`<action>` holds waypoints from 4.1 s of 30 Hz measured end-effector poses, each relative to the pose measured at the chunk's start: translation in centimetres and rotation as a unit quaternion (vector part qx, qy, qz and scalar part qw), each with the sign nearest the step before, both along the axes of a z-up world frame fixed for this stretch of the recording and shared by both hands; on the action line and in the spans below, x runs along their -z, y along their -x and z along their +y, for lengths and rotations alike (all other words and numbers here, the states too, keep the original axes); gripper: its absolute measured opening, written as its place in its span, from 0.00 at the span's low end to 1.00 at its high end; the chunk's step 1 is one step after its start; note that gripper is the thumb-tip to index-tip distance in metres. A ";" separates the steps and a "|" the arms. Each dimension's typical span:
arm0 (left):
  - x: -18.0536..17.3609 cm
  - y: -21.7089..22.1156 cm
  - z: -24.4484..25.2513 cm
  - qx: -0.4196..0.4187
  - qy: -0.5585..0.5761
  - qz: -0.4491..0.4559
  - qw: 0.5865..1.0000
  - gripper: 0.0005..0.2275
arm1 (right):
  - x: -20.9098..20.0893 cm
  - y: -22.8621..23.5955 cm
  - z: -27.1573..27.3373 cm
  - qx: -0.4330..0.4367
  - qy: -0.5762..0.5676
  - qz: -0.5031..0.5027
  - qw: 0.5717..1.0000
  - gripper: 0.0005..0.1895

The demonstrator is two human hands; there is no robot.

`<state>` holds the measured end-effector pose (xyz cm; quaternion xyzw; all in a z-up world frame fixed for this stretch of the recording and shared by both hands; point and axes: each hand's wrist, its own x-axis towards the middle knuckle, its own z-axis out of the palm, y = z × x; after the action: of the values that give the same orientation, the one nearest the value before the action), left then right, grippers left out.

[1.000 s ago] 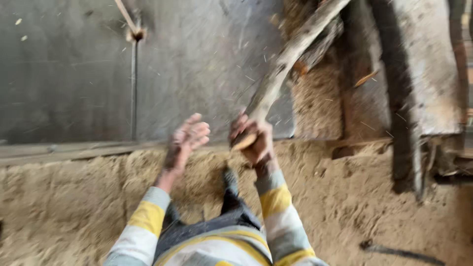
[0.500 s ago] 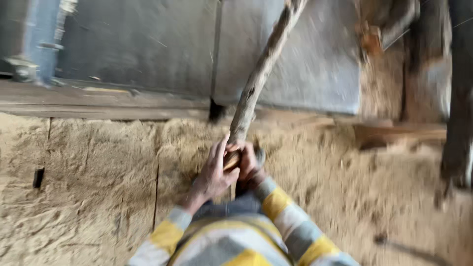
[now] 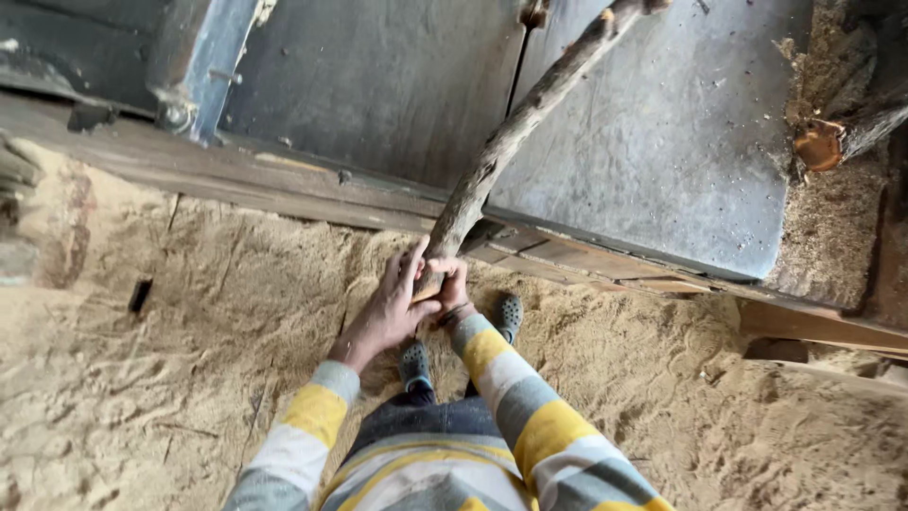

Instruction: The person feeds multiple logs one at a time through a table saw, guiding them with both hands to cut them into smaller pieces. The cut pieces are then moved aside on the floor.

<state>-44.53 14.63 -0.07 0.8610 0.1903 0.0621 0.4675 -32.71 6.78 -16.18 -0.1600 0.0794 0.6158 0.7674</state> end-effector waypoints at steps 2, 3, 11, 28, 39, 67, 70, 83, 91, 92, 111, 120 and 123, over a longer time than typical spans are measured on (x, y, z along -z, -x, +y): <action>0.5 -0.2 -0.4 -0.014 0.013 0.000 1.000 0.42 | -0.7 0.3 0.2 -0.007 -0.037 0.019 0.999 0.14; 0.8 -0.4 -0.5 -0.026 0.007 0.006 1.000 0.41 | -1.1 0.4 0.4 -0.010 -0.055 0.029 0.998 0.13; 1.5 -1.9 1.8 -0.049 -0.068 0.050 0.995 0.39 | -2.7 -1.8 4.5 -0.030 -0.062 0.047 0.997 0.17; 1.5 -8.3 6.2 -0.057 -0.119 0.050 0.990 0.37 | -2.1 -7.9 9.2 -0.007 -0.002 0.007 1.000 0.11; 3.6 -9.2 8.6 -0.065 -0.323 -0.026 0.944 0.42 | -8.6 -7.1 8.7 -0.048 0.235 -0.047 0.970 0.35; 8.2 -23.0 -4.2 -0.041 -0.179 0.118 0.976 0.45 | -7.0 -62.6 -32.5 0.324 0.716 -0.461 0.412 0.43; 5.7 -24.7 -7.3 -0.006 -0.214 0.156 0.964 0.52 | -5.5 -67.7 -33.6 0.143 0.855 -0.407 0.288 0.56; 4.6 -29.8 -9.5 0.063 -0.193 0.237 0.950 0.61 | -15.6 -64.7 -30.9 0.129 0.578 -0.287 0.753 0.48; 5.2 -29.8 -8.6 0.094 -0.156 0.198 0.963 0.59 | -26.1 -45.4 -27.0 0.080 0.430 -0.080 0.895 0.40; 4.4 -30.0 -8.1 0.097 -0.143 0.193 0.966 0.56 | -25.8 -42.1 -26.6 0.107 0.402 -0.108 0.903 0.40; -13.7 -32.2 -13.7 0.277 0.115 -0.132 0.945 0.17 | -16.2 -16.6 -21.7 0.438 -0.015 -0.012 0.899 0.29; -17.1 -16.4 -4.0 0.140 0.018 -0.143 0.980 0.12 | -21.0 -4.2 -10.5 0.243 -0.162 0.225 0.929 0.25; -17.1 -12.0 -0.6 0.091 0.029 -0.124 0.988 0.12 | -22.8 -1.2 -7.6 0.174 -0.125 0.236 0.948 0.25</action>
<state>-32.57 14.00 17.00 0.8464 0.0533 0.1195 0.5162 -31.55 -0.81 6.57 0.1038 0.2075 0.4979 0.8356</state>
